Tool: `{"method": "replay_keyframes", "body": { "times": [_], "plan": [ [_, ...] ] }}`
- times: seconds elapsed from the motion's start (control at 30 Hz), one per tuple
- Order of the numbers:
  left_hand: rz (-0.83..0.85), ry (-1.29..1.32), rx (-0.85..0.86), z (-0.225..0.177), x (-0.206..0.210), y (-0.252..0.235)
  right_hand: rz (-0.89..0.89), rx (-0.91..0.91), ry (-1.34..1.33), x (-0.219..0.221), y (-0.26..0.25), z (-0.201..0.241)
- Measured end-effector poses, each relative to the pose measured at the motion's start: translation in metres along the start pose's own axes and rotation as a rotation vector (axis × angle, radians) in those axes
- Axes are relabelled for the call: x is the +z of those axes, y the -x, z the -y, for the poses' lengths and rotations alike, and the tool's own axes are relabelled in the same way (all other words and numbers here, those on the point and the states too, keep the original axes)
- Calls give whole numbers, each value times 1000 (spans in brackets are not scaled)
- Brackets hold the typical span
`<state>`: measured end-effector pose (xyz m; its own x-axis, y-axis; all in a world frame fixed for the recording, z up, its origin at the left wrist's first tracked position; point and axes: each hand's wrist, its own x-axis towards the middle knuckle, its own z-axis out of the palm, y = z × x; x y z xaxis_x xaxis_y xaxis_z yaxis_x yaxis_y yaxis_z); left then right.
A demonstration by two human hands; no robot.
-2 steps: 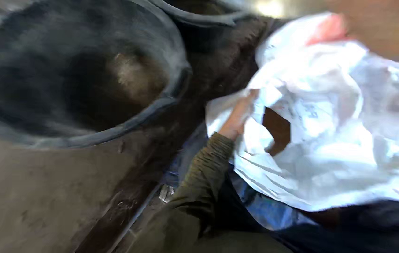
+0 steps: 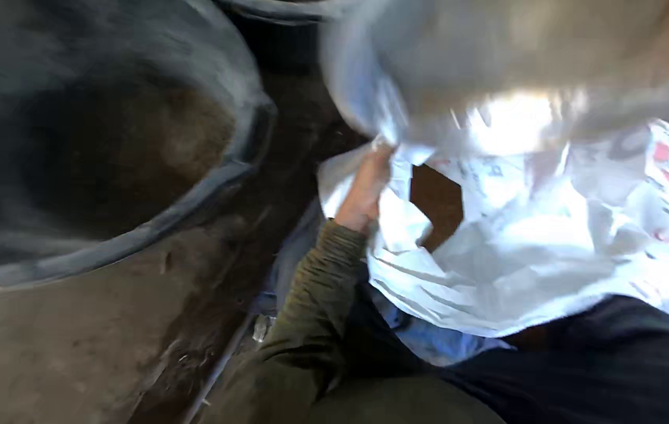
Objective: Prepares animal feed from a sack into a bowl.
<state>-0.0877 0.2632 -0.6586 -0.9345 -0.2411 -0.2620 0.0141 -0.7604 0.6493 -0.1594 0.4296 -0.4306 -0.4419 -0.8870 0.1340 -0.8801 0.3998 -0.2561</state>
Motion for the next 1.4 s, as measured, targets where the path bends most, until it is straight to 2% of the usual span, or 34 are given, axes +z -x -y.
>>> {"method": "replay_keyframes", "body": {
  "times": [0.07, 0.13, 0.17, 0.23, 0.3, 0.43, 0.47, 0.63, 0.7, 0.83, 0.93, 1.03, 1.17, 1.4],
  "plan": [
    [79, 79, -13, -2, 2, 3, 291, -113, 205, 19, -3, -8],
    [156, 104, 16, -2, 3, 1, 566, 94, 218, 80, 1, -23],
    [162, 117, 36, -1, 4, 1, 618, 191, 180, 122, 6, -42],
    [182, 110, 95, 0, 5, 5, 547, 261, 99, 203, 15, -90],
    [179, 34, 169, 0, 6, 13, 449, 248, 127, 259, 19, -132],
    [274, -39, 220, 3, -9, 37, 282, 277, 182, 301, 36, -167],
    [302, -35, 244, 4, -12, 41, 290, 308, 169, 303, 42, -167],
    [308, -29, 307, 6, -9, 42, 563, 517, -29, 301, 68, -171],
    [318, 9, 300, 8, -10, 39, 652, 539, -110, 306, 78, -173],
    [355, 86, 249, 10, -8, 32, 910, 641, -305, 337, 109, -153],
    [349, 171, 205, 14, -6, 18, 1032, 622, -410, 358, 122, -148],
    [328, 101, 207, 12, -6, 20, 1089, 609, -490, 349, 111, -146],
    [346, 145, 211, 12, -4, 8, 1002, 714, -638, 306, 85, -141],
    [305, 60, 110, 16, -2, 15, 797, 716, -513, 223, 51, -146]
  ]
}}
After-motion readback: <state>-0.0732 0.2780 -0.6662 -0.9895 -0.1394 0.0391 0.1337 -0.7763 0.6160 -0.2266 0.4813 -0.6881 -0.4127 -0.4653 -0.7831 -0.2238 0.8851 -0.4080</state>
